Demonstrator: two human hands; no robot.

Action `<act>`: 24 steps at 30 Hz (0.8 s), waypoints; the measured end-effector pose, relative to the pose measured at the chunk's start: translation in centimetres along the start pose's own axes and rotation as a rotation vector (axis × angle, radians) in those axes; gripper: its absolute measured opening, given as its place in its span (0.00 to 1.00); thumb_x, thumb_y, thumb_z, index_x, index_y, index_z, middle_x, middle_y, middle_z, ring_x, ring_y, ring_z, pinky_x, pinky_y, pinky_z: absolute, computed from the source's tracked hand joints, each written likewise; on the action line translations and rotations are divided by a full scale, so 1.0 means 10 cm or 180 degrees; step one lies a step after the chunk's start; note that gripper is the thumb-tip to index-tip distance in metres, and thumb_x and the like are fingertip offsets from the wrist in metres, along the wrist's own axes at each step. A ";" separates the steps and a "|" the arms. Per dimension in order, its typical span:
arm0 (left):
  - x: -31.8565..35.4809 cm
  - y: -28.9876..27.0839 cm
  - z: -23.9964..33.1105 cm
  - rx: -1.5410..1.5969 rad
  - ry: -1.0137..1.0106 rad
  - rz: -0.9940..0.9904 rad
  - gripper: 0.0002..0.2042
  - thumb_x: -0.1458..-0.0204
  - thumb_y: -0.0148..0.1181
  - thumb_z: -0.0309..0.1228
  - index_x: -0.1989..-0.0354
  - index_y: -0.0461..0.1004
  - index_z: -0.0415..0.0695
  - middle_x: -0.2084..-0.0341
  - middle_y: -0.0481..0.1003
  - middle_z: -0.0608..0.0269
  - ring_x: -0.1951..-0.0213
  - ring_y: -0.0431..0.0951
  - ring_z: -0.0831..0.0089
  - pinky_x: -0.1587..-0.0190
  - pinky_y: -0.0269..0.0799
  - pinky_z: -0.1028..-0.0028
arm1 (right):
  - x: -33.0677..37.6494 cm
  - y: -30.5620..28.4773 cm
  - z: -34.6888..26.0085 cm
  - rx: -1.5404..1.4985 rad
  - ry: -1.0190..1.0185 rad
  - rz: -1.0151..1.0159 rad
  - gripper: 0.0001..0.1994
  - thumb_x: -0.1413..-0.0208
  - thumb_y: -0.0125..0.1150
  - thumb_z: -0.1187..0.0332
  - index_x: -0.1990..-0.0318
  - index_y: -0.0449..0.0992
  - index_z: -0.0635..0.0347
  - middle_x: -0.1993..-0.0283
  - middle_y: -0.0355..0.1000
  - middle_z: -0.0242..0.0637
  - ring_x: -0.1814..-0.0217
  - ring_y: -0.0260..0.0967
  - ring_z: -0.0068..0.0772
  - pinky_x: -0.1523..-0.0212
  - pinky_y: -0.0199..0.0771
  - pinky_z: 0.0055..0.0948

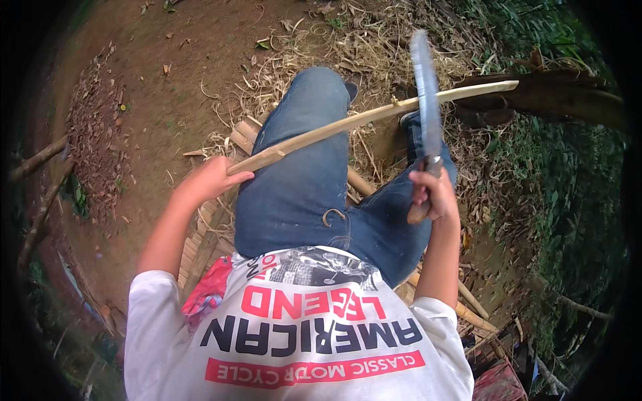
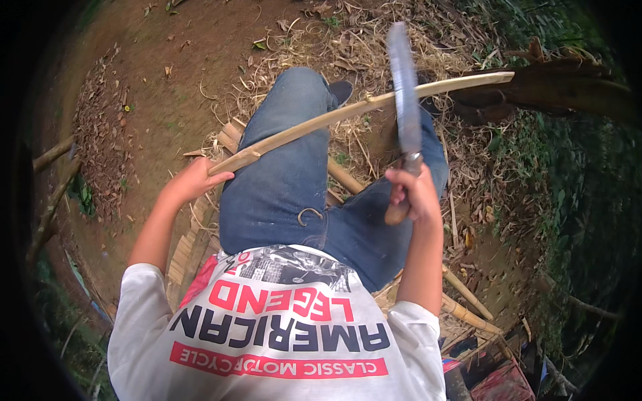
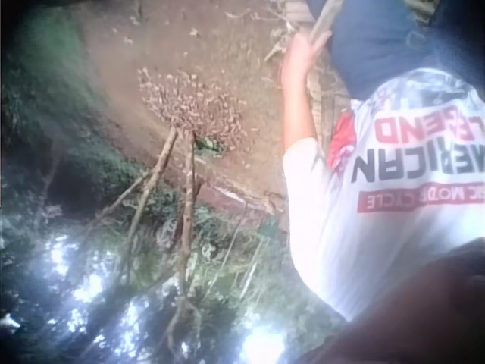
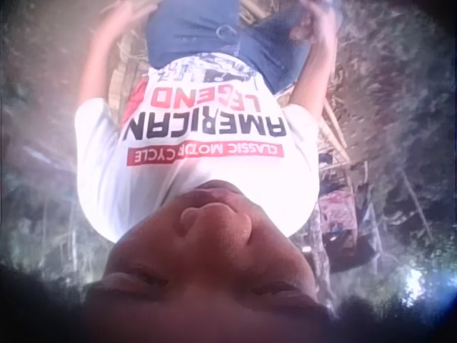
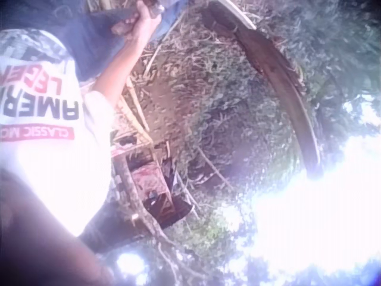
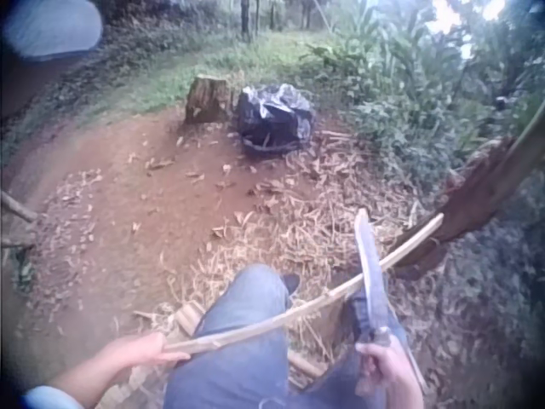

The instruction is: The person shaves a long wood strip using a machete while sitting on a bamboo bench. They hold the wood with one hand and repeatedly pull the blade along its length to remove thin layers, rotating the piece to work on different sides.

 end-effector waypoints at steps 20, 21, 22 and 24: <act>0.01 0.07 -0.01 0.0106 0.0090 0.0256 0.34 0.51 0.62 0.58 0.80 0.72 0.30 0.88 0.68 0.49 0.83 0.70 0.59 0.73 0.69 0.61 | -0.09 -0.03 0.03 -0.0123 -0.0068 0.0572 0.11 0.56 0.61 0.80 0.70 0.63 0.60 0.83 0.60 0.29 0.86 0.58 0.21 0.86 0.61 0.24; 0.01 0.06 0.00 0.0061 0.0066 0.0257 0.34 0.51 0.62 0.59 0.80 0.72 0.30 0.87 0.69 0.49 0.82 0.71 0.59 0.73 0.69 0.61 | -0.06 0.08 0.10 0.0385 -0.0024 0.0518 0.10 0.55 0.60 0.80 0.69 0.64 0.60 0.83 0.61 0.29 0.86 0.59 0.22 0.85 0.62 0.25; 0.00 0.02 -0.03 0.0043 -0.0044 0.0166 0.34 0.52 0.62 0.59 0.80 0.72 0.30 0.87 0.69 0.48 0.82 0.71 0.58 0.72 0.69 0.61 | 0.01 0.27 0.20 0.0875 0.0001 0.0474 0.10 0.55 0.60 0.80 0.68 0.65 0.60 0.82 0.62 0.30 0.85 0.60 0.23 0.84 0.62 0.25; 0.03 -0.03 -0.14 0.0036 -0.0295 -0.0006 0.35 0.52 0.62 0.60 0.81 0.72 0.30 0.85 0.70 0.46 0.80 0.72 0.56 0.71 0.70 0.61 | 0.01 0.48 0.43 0.1060 0.0276 0.0297 0.09 0.54 0.59 0.81 0.67 0.66 0.62 0.81 0.65 0.33 0.85 0.62 0.25 0.85 0.64 0.27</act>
Point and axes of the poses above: each hand's wrist, its own x-axis away from the middle knuckle, its own y-axis out of the palm, z = x × y, the point moved 10 cm from there along -x, towards the middle knuckle
